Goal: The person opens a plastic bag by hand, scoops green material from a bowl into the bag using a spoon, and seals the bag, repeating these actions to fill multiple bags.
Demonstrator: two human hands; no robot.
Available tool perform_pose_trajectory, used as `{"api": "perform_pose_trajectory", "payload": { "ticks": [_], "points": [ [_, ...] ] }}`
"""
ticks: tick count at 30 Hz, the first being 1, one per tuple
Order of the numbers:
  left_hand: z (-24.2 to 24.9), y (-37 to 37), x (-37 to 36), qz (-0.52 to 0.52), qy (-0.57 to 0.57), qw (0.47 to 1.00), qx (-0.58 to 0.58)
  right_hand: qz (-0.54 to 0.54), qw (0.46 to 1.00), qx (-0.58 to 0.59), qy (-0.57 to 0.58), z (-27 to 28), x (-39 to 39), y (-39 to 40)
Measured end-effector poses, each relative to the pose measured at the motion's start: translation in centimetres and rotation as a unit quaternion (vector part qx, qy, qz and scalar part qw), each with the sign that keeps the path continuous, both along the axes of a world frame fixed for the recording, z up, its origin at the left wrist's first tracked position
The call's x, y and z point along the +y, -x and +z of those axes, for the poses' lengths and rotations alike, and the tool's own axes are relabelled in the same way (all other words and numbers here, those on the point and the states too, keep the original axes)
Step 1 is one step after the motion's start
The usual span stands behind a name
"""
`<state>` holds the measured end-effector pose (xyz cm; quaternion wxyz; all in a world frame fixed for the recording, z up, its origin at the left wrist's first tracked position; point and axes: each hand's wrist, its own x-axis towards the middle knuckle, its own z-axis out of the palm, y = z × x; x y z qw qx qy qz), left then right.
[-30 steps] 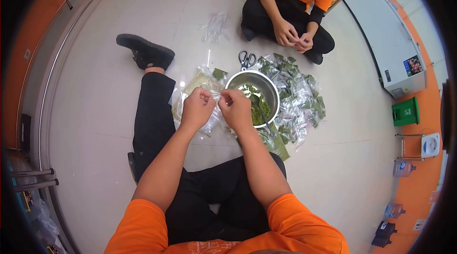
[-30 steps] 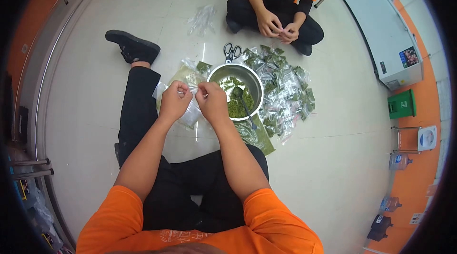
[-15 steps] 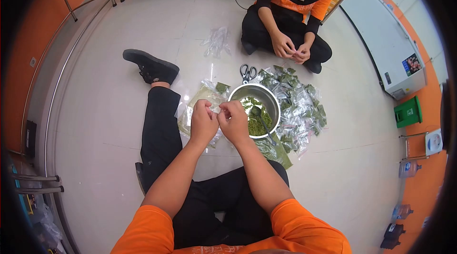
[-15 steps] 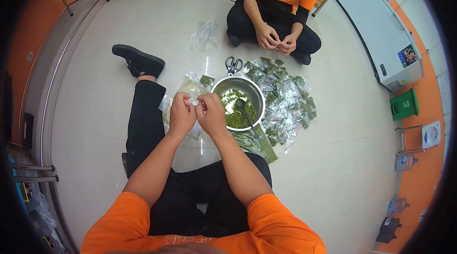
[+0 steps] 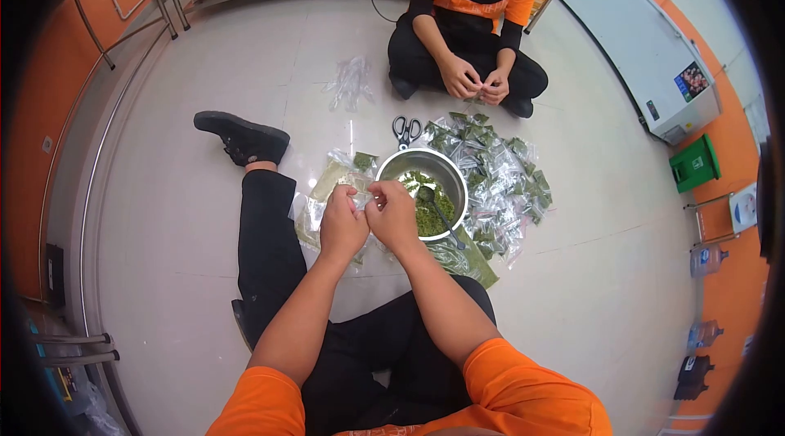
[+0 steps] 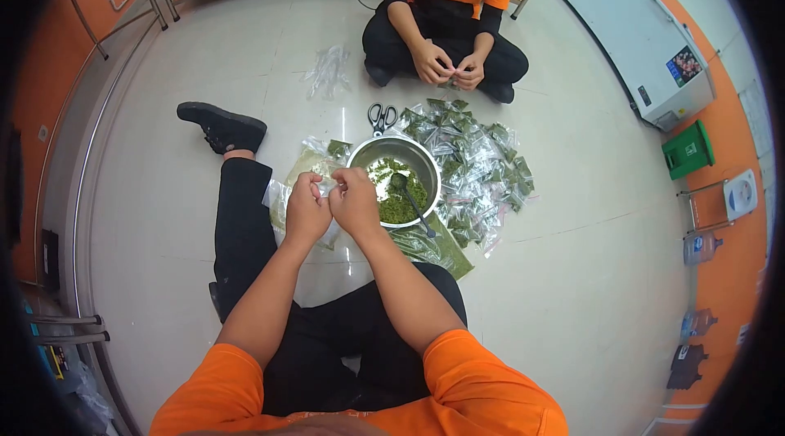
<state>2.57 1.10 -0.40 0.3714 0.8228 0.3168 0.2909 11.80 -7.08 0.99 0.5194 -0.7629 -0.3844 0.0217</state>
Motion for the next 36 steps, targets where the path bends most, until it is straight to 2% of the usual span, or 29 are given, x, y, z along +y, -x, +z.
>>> {"api": "perform_pose_trajectory", "payload": {
  "ticks": [3,5,6,7,9,11,14,15,16,18,19,22,26,27,28,29,32,33,36],
  "points": [
    [-0.1,0.3,0.5,0.034,0.126,0.991,0.006,0.037,0.999,-0.01,0.009,0.1,-0.2,-0.2],
    [-3.2,-0.8,1.3,0.046,0.279,0.956,-0.075,0.039,0.999,0.007,0.01,0.2,-0.4,-0.7],
    [-2.5,-0.8,1.7,0.052,0.349,0.929,-0.111,0.025,0.999,0.03,0.0,0.4,-0.5,-0.9],
    [-1.9,-0.7,1.3,0.045,0.383,0.919,-0.085,0.009,1.0,0.027,0.008,0.5,-0.5,-1.2],
    [-1.0,-0.2,0.6,-0.024,0.16,0.984,-0.076,-0.006,0.995,0.096,0.025,0.7,-0.8,-1.7],
    [-0.4,0.0,0.6,-0.081,-0.027,0.994,-0.065,-0.004,0.984,0.172,0.035,0.5,-1.4,-2.8],
    [-1.0,-0.5,1.2,0.008,0.096,0.989,-0.112,0.028,0.954,0.297,0.039,0.4,-2.5,-4.5],
    [-0.8,-0.5,1.5,0.035,0.155,0.983,-0.088,0.04,0.937,0.346,0.018,0.6,-2.7,-4.9],
    [-0.6,-0.3,2.0,0.006,0.282,0.953,-0.11,0.059,0.925,0.375,0.003,0.7,-2.9,-5.3],
    [-0.1,0.4,3.0,-0.05,0.518,0.84,-0.152,0.097,0.896,0.434,-0.022,1.0,-3.3,-5.8],
    [-0.1,0.5,3.0,-0.058,0.523,0.835,-0.16,0.102,0.892,0.441,-0.017,1.3,-3.5,-5.9],
    [0.1,0.6,3.3,-0.075,0.485,0.86,-0.138,0.108,0.874,0.47,-0.052,1.4,-3.5,-6.2],
    [-1.2,0.3,3.4,-0.061,0.44,0.887,-0.123,0.097,0.885,0.454,-0.026,1.5,-3.7,-6.3],
    [-0.5,0.6,2.9,-0.067,0.25,0.962,-0.085,0.096,0.901,0.423,-0.008,1.0,-3.7,-6.1],
    [1.3,0.9,2.2,-0.071,0.048,0.995,-0.046,0.096,0.915,0.391,0.01,0.5,-3.5,-6.0],
    [2.7,1.1,1.7,-0.07,-0.157,0.985,-0.007,0.095,0.929,0.357,0.029,0.1,-3.4,-6.0],
    [3.9,1.7,0.7,-0.204,-0.12,0.967,0.089,0.117,0.918,0.374,0.062,0.8,-3.1,-4.9],
    [2.6,1.4,0.4,-0.19,-0.14,0.97,0.064,0.124,0.915,0.378,0.066,0.7,-2.9,-4.6],
    [1.0,0.9,0.2,-0.194,-0.081,0.972,0.109,0.146,0.928,0.324,0.111,0.3,-2.8,-4.4]
  ]
}}
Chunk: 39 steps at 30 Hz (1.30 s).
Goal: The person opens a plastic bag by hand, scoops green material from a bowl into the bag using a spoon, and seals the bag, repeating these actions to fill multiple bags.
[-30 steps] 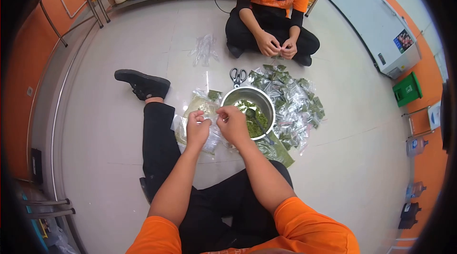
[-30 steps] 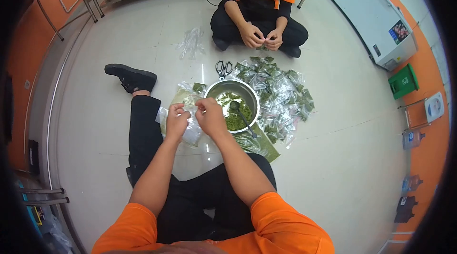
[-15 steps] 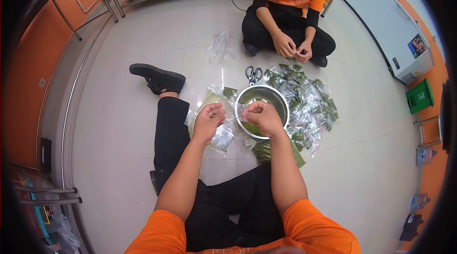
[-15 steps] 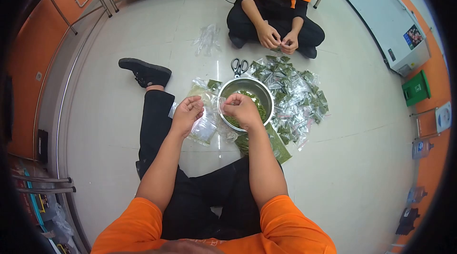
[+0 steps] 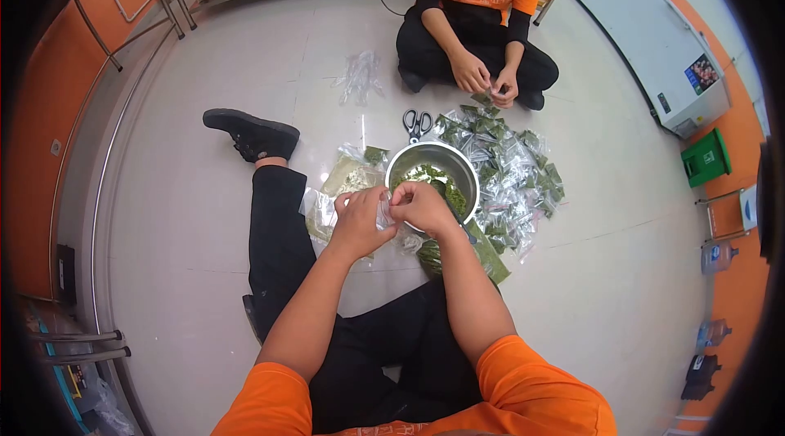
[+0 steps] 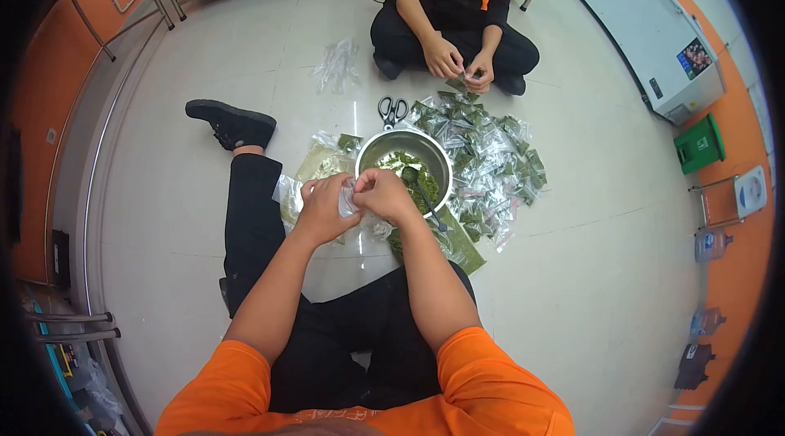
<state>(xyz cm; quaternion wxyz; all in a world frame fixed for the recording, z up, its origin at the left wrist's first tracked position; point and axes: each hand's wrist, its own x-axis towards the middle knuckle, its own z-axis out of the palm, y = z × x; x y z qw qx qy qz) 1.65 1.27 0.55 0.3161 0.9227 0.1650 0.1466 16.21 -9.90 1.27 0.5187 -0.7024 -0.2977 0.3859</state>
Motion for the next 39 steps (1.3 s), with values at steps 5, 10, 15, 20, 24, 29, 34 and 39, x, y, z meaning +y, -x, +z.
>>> {"api": "perform_pose_trajectory", "payload": {
  "ticks": [5,10,15,20,24,29,34,39],
  "points": [
    [0.4,0.0,0.0,0.001,0.003,1.0,-0.023,0.027,0.999,0.023,0.027,0.4,-0.5,0.0],
    [0.0,-0.2,0.1,-0.013,0.042,0.999,0.022,0.045,0.997,-0.033,0.052,0.8,-1.2,0.4],
    [0.0,-0.2,0.0,-0.023,0.023,0.999,0.03,0.075,0.985,-0.151,0.038,1.2,-1.9,1.0],
    [-0.6,-0.3,-0.3,-0.016,0.005,0.999,0.028,0.108,0.971,-0.213,0.014,1.0,-2.1,1.3],
    [-1.3,-0.4,-0.5,-0.011,-0.028,0.999,-0.012,0.103,0.963,-0.231,0.092,2.8,-1.8,2.2],
    [-3.0,-1.0,0.2,0.009,-0.001,0.999,0.032,0.1,0.966,-0.239,0.011,1.3,-3.1,0.6],
    [-2.2,-0.7,1.8,0.074,0.036,0.996,0.02,-0.036,0.887,-0.419,0.19,2.3,-9.8,-2.8],
    [-1.1,-0.3,2.3,0.104,0.068,0.989,0.076,-0.096,0.866,-0.382,0.308,-2.2,-14.2,-4.2]
  ]
}}
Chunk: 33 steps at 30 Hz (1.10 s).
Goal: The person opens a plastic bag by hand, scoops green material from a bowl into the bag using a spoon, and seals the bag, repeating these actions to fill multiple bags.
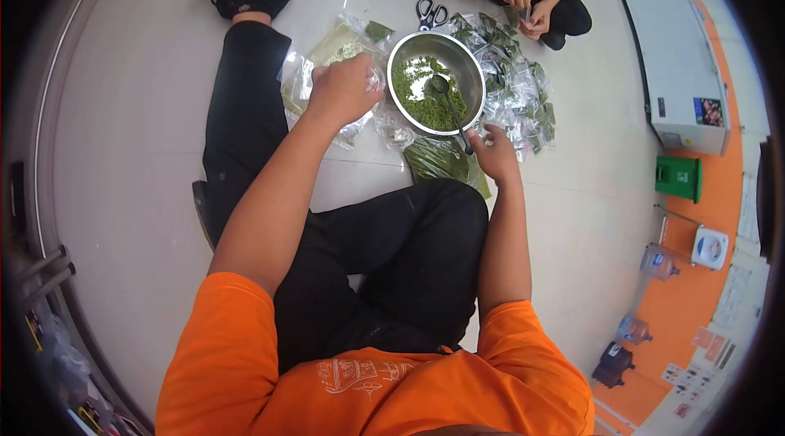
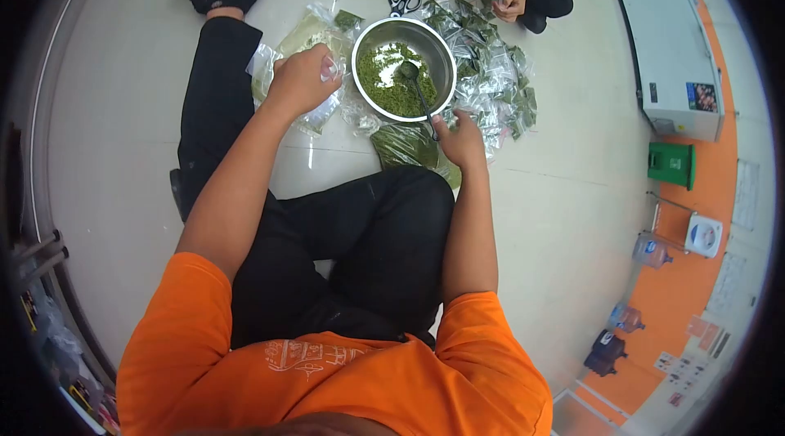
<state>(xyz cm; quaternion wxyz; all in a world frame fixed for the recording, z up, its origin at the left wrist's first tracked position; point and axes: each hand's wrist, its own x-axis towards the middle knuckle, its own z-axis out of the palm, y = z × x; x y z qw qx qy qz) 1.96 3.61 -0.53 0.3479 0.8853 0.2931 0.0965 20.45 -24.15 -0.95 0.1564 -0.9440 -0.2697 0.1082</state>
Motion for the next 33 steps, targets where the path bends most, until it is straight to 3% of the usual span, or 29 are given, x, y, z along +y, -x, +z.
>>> {"api": "perform_pose_trajectory", "payload": {
  "ticks": [3,7,11,12,15,18,21,22,26,29,33],
  "points": [
    [-0.1,-0.1,0.0,0.001,0.018,1.0,0.021,-0.128,0.962,0.225,-0.088,-0.4,0.6,0.3],
    [-0.2,-0.2,0.0,-0.002,0.012,1.0,0.024,-0.091,0.968,0.196,-0.127,-1.1,1.1,-1.2],
    [0.0,-0.2,0.1,-0.001,0.022,0.999,0.032,0.038,0.994,-0.049,-0.088,0.3,4.3,-1.2],
    [0.1,-0.3,0.2,-0.003,0.026,0.999,0.037,0.066,0.987,-0.064,-0.13,-0.5,5.0,-1.4],
    [0.0,-0.2,0.1,0.005,0.024,0.999,0.026,0.138,0.972,-0.049,-0.184,0.5,7.9,0.9],
    [0.4,-0.1,0.1,0.002,0.028,0.999,0.03,0.177,0.957,0.087,-0.213,1.5,7.5,2.6],
    [0.3,-0.4,0.1,0.007,0.028,0.999,0.038,0.244,0.941,0.071,-0.225,2.1,5.7,2.6],
    [0.4,-0.4,0.1,0.005,0.032,0.999,0.037,0.243,0.936,0.058,-0.248,1.5,5.0,1.9],
    [0.3,-0.4,0.0,0.0,0.033,0.999,0.038,0.049,0.941,0.126,-0.31,1.5,3.1,0.5],
    [-0.1,-0.5,-0.2,0.003,0.038,0.998,0.046,0.05,0.981,-0.054,-0.181,1.2,1.9,-0.9],
    [0.4,-0.7,-0.2,0.0,0.039,0.999,0.026,0.116,0.979,-0.06,-0.157,2.0,2.4,1.3]
  ]
}}
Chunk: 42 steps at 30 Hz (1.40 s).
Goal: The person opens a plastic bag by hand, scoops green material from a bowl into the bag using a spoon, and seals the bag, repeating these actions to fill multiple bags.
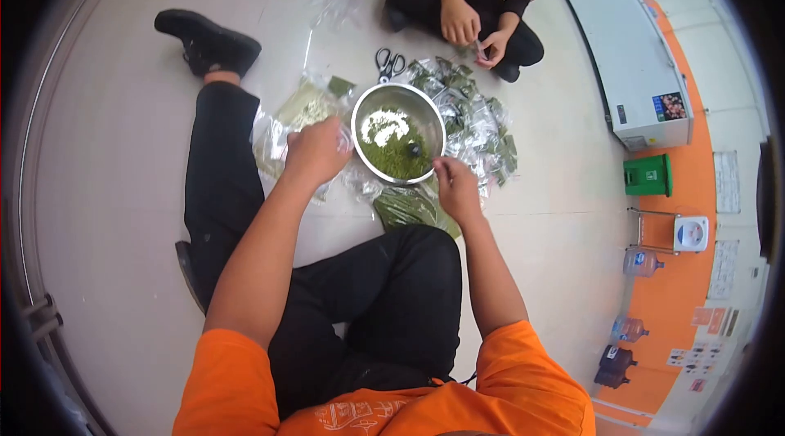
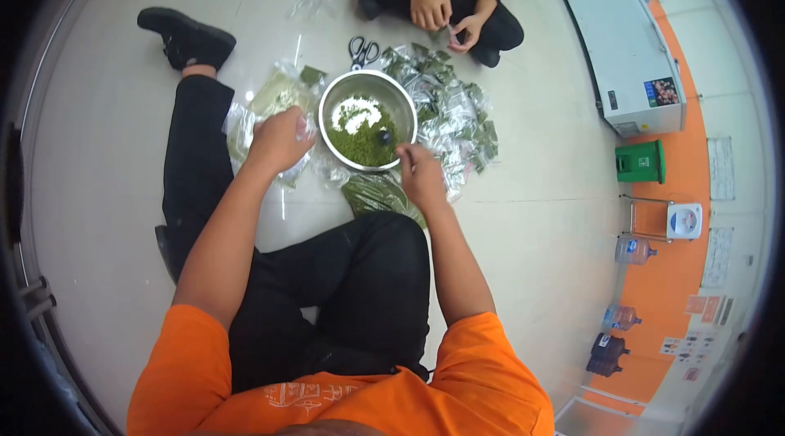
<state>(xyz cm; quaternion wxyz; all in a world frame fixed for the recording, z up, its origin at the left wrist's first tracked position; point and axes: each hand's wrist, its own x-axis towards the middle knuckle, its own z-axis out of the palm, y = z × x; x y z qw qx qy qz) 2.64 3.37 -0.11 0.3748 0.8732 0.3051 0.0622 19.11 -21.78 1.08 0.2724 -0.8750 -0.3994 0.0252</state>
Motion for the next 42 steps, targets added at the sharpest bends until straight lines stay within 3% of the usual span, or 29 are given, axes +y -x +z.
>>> {"api": "perform_pose_trajectory", "payload": {
  "ticks": [4,11,14,16,18,21,25,28,36,39,42],
  "points": [
    [-0.1,0.0,0.0,-0.013,0.0,1.0,0.0,-0.008,0.998,0.06,-0.03,1.4,2.2,3.0],
    [-0.6,0.0,-0.1,-0.012,-0.011,1.0,-0.001,-0.117,0.957,0.252,-0.088,-0.8,4.3,1.8],
    [-0.5,-0.1,0.0,-0.012,0.006,1.0,0.017,-0.189,0.868,0.389,-0.244,-3.0,4.0,0.3],
    [-1.1,-0.1,-0.1,-0.015,0.012,1.0,-0.013,-0.242,0.832,0.449,-0.22,-3.6,3.1,-1.1],
    [-0.9,-0.1,-0.2,-0.015,0.027,0.998,-0.048,-0.296,0.704,0.558,-0.323,-4.9,2.5,-1.9],
    [-0.1,-0.5,-0.9,0.002,0.081,0.995,-0.065,-0.318,0.596,0.63,-0.382,-6.4,0.9,-3.4],
    [0.2,-3.0,-1.5,0.002,0.09,0.992,-0.09,-0.318,0.572,0.6,-0.46,-5.3,-0.8,-3.4],
    [-1.0,-6.2,-2.3,-0.031,0.056,0.994,-0.083,-0.29,0.57,0.573,-0.512,-3.9,-1.9,-3.3],
    [-0.6,-11.3,-4.7,-0.049,-0.003,0.999,0.009,-0.268,0.63,0.49,-0.539,1.8,-3.0,-0.3],
    [-1.0,-12.0,-5.2,-0.059,-0.001,0.998,-0.012,-0.265,0.671,0.457,-0.521,2.2,-2.7,0.2],
    [-1.5,-12.8,-5.1,-0.066,0.031,0.997,0.008,-0.229,0.758,0.384,-0.474,2.2,-2.6,0.7]
  ]
}}
